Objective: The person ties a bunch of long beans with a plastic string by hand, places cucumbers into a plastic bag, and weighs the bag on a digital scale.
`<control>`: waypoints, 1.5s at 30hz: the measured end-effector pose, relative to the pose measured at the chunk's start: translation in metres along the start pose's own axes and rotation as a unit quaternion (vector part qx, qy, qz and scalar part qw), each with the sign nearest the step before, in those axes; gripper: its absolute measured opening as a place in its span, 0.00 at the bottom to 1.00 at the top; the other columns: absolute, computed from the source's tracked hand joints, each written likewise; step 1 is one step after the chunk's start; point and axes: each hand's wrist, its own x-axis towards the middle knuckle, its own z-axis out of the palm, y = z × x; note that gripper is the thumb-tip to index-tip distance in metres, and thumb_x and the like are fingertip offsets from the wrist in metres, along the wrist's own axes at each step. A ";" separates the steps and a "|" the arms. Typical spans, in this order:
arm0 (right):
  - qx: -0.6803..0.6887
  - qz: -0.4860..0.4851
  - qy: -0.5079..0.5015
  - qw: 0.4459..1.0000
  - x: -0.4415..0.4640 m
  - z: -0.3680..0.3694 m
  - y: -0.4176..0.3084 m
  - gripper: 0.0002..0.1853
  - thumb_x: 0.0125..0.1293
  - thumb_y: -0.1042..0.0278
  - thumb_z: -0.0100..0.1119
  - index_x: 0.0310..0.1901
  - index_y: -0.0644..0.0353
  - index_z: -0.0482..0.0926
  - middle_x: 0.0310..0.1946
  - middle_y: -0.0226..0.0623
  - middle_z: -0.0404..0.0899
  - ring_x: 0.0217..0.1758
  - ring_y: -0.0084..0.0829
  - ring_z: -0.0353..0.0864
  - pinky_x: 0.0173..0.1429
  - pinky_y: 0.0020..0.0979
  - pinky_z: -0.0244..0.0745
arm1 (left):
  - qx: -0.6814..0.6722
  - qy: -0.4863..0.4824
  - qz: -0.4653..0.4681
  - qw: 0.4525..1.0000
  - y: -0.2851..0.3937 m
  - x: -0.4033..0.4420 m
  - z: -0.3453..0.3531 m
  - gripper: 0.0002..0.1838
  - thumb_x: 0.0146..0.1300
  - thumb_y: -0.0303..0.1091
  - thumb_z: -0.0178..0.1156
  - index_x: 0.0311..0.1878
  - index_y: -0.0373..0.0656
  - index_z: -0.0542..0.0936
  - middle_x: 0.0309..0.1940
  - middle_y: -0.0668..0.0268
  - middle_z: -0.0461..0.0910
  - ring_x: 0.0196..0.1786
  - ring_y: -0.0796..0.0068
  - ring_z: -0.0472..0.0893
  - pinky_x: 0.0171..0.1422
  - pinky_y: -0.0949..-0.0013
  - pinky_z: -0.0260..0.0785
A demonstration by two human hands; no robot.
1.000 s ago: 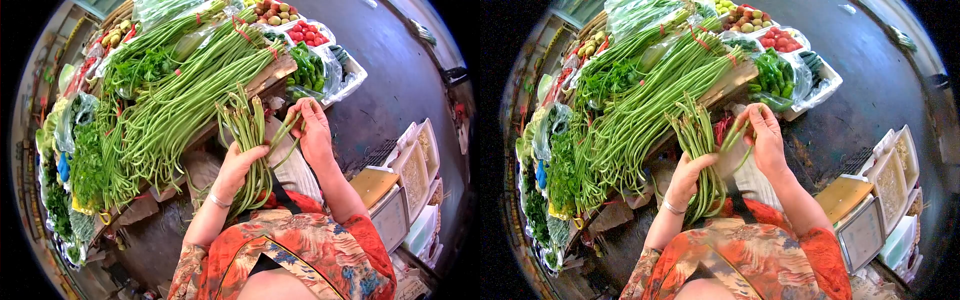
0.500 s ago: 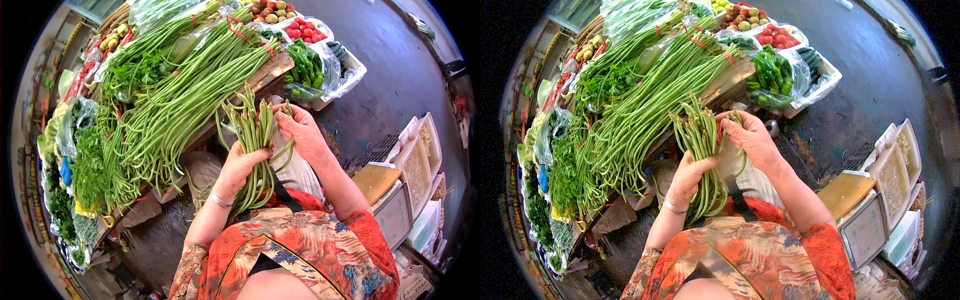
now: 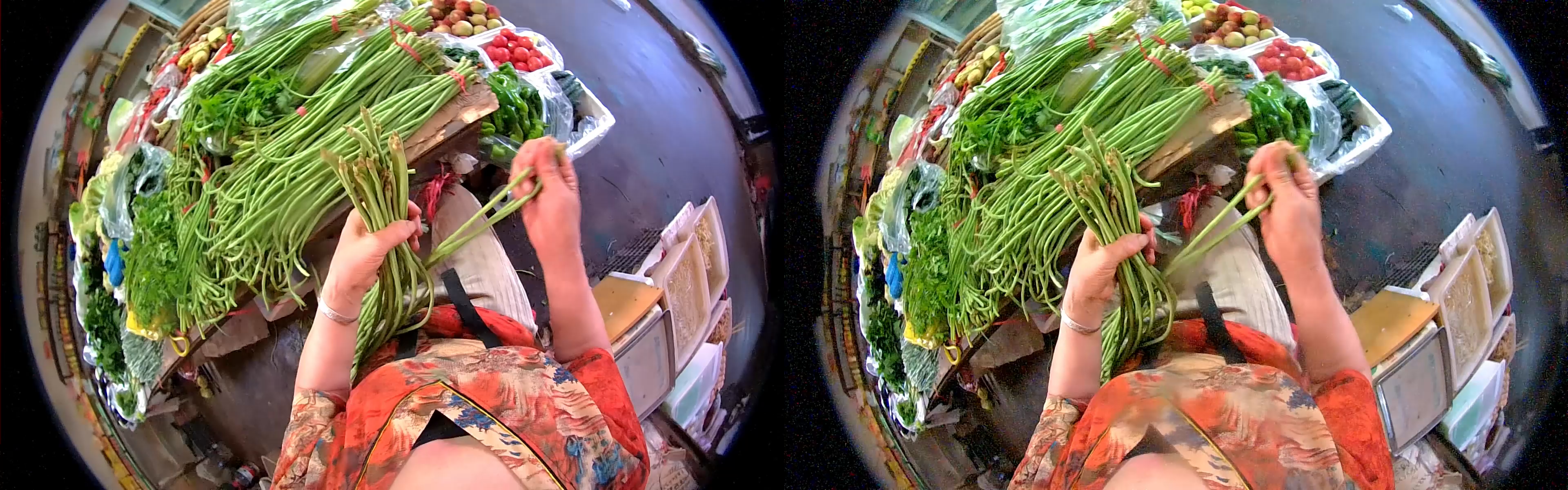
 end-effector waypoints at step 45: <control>0.164 0.196 -0.077 0.964 -0.011 0.004 0.044 0.13 0.73 0.56 0.51 0.42 0.58 0.74 0.26 0.30 0.75 0.27 0.25 0.74 0.35 0.27 0.71 | -0.113 -0.005 -0.073 0.991 -0.031 -0.002 0.012 0.15 0.62 0.24 0.58 0.52 0.32 0.77 0.47 0.58 0.82 0.43 0.67 0.83 0.49 0.65 0.78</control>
